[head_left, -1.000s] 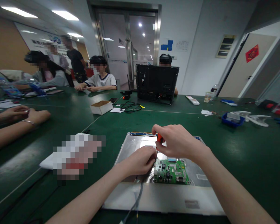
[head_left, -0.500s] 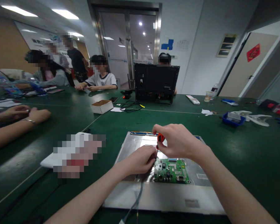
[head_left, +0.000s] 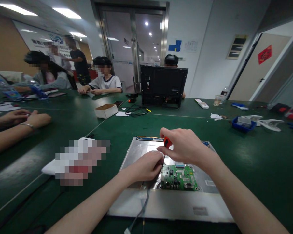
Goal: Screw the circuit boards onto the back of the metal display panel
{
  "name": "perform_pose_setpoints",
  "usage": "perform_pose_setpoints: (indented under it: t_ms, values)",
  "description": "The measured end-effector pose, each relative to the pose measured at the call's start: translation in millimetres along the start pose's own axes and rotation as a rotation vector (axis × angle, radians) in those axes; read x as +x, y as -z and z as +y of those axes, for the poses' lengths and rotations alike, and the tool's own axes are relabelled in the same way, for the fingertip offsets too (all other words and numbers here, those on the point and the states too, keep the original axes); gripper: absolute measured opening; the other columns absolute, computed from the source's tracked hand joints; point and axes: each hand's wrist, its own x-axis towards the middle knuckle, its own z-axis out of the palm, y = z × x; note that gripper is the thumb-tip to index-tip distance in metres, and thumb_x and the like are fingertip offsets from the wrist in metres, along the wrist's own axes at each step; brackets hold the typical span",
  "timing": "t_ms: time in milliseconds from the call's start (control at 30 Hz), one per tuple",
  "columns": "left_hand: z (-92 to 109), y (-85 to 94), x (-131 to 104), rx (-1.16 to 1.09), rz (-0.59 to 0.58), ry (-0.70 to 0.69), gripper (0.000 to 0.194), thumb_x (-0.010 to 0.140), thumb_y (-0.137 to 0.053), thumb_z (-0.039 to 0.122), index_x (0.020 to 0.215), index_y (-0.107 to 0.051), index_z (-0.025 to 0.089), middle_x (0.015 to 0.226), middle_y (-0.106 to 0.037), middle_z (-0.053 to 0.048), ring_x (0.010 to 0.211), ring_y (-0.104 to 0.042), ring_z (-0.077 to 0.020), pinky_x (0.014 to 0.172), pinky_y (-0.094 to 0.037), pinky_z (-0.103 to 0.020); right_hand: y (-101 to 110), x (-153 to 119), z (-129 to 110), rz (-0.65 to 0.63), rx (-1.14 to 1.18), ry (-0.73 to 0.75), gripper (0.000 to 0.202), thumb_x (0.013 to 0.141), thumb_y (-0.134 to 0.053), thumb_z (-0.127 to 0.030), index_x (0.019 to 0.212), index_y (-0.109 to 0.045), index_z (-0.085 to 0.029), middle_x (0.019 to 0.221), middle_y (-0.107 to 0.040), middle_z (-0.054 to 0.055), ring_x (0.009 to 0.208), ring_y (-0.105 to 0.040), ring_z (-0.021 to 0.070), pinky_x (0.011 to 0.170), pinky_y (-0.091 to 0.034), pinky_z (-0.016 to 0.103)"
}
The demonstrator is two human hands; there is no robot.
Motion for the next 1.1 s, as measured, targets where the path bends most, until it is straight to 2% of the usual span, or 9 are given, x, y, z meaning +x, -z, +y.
perform_pose_setpoints:
  t_ms: [67, 133, 300, 500, 600, 700, 933, 1033, 1100]
  values:
    - [1.2, 1.0, -0.5, 0.016, 0.005, 0.004, 0.007, 0.089, -0.048, 0.017, 0.083, -0.052, 0.019, 0.08, -0.061, -0.004, 0.071, -0.054, -0.0188, 0.065, -0.04, -0.031, -1.1, 1.6, 0.5, -0.001, -0.054, -0.044, 0.023, 0.095, -0.057, -0.046, 0.098, -0.059, -0.023, 0.077, -0.071, 0.002, 0.065, -0.06, 0.0169, 0.054, -0.018, 0.028]
    - [1.8, 1.9, -1.0, 0.013, 0.008, -0.006, 0.005, 0.088, -0.049, 0.017, 0.084, -0.052, 0.019, 0.082, -0.062, -0.005, 0.072, -0.054, -0.019, 0.066, -0.04, -0.031, -1.2, 2.3, 0.9, -0.008, -0.073, -0.067, 0.019, 0.097, -0.054, -0.041, 0.098, -0.059, -0.023, 0.075, -0.07, 0.002, 0.062, -0.058, 0.0163, 0.053, -0.017, 0.029]
    - [0.5, 1.0, -1.0, -0.003, 0.013, -0.008, 0.005, 0.088, -0.049, 0.017, 0.084, -0.052, 0.019, 0.078, -0.061, -0.003, 0.069, -0.053, -0.0184, 0.063, -0.039, -0.03, 2.1, -0.9, 0.8, -0.007, -0.001, 0.001, 0.015, 0.084, -0.061, -0.026, 0.097, -0.058, -0.021, 0.082, -0.071, 0.002, 0.064, -0.057, 0.0144, 0.054, -0.019, 0.028]
    - [1.5, 1.6, -0.5, 0.014, 0.011, -0.002, 0.006, 0.089, -0.049, 0.017, 0.084, -0.052, 0.019, 0.079, -0.06, -0.004, 0.069, -0.053, -0.0184, 0.063, -0.038, -0.03, 1.2, 1.2, 0.9, -0.028, -0.087, -0.05, 0.019, 0.094, -0.057, -0.042, 0.095, -0.061, -0.023, 0.076, -0.071, 0.003, 0.064, -0.059, 0.0169, 0.054, -0.017, 0.029]
    - [1.1, 1.4, -0.5, 0.002, 0.012, -0.006, 0.005, 0.088, -0.051, 0.016, 0.084, -0.052, 0.019, 0.078, -0.06, -0.003, 0.068, -0.052, -0.0177, 0.063, -0.038, -0.03, 0.4, 1.3, 1.8, -0.021, -0.062, -0.037, 0.012, 0.09, -0.058, -0.03, 0.099, -0.059, -0.022, 0.079, -0.071, 0.003, 0.063, -0.058, 0.0158, 0.054, -0.017, 0.029]
    - [-0.8, -0.2, -0.3, -0.02, 0.021, -0.019, 0.005, 0.088, -0.05, 0.016, 0.085, -0.052, 0.019, 0.079, -0.061, -0.003, 0.068, -0.053, -0.0177, 0.064, -0.038, -0.03, 1.6, -1.3, 3.1, -0.009, 0.005, 0.011, 0.018, 0.082, -0.062, -0.022, 0.099, -0.057, -0.021, 0.084, -0.072, 0.002, 0.066, -0.058, 0.0147, 0.054, -0.019, 0.028]
    - [-0.2, 1.4, -0.9, -0.003, -0.003, -0.002, 0.006, 0.089, -0.049, 0.017, 0.084, -0.052, 0.019, 0.078, -0.06, -0.003, 0.069, -0.052, -0.0181, 0.063, -0.038, -0.03, 2.4, 0.2, 3.7, -0.036, -0.053, 0.005, 0.017, 0.096, -0.057, -0.041, 0.096, -0.059, -0.024, 0.074, -0.07, 0.001, 0.062, -0.058, 0.0159, 0.053, -0.017, 0.028]
    - [-0.6, 1.3, -1.0, -0.007, 0.009, -0.004, 0.005, 0.088, -0.05, 0.017, 0.085, -0.053, 0.019, 0.078, -0.06, -0.003, 0.068, -0.052, -0.0179, 0.063, -0.038, -0.03, 2.9, 0.7, 2.2, -0.04, -0.075, -0.001, 0.01, 0.093, -0.057, -0.031, 0.099, -0.059, -0.023, 0.076, -0.07, 0.002, 0.062, -0.057, 0.015, 0.053, -0.017, 0.029]
    - [-1.9, 0.1, -0.5, -0.017, 0.008, -0.012, 0.005, 0.088, -0.05, 0.017, 0.085, -0.053, 0.019, 0.079, -0.061, -0.004, 0.07, -0.053, -0.0183, 0.064, -0.039, -0.03, 4.3, -0.6, 1.1, -0.038, -0.039, 0.014, 0.017, 0.086, -0.061, -0.025, 0.103, -0.059, -0.022, 0.08, -0.072, 0.002, 0.064, -0.058, 0.0145, 0.053, -0.019, 0.028]
